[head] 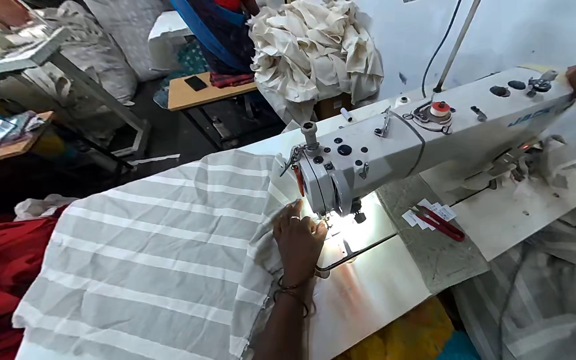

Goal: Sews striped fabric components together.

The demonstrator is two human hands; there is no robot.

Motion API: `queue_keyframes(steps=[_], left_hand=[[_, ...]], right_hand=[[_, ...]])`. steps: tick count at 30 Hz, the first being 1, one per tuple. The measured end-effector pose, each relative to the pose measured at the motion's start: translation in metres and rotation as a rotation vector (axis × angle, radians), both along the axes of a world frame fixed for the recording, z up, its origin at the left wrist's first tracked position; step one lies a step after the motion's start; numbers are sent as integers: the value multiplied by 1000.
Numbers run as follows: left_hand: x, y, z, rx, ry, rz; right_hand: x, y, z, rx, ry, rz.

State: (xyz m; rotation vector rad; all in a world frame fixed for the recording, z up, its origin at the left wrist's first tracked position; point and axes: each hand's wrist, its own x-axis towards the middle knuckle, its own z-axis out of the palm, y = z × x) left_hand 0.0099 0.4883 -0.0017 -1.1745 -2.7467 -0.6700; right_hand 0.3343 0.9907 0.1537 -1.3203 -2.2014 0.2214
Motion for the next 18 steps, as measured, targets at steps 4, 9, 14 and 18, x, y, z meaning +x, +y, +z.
queue_keyframes(steps=[4,9,14,18], left_hand=[[-1,0,-3,-14,12,17],[1,-3,-6,60,54,-23],[-29,-103,11,-89,237,-210],[13,-194,89,-461,62,-126]], right_hand=[[-36,17,11,-27,-83,-72],[-22,-71,-50,-38,584,-99],[7,-138,-70,-90,484,38],[-12,-253,-92,147,137,216]])
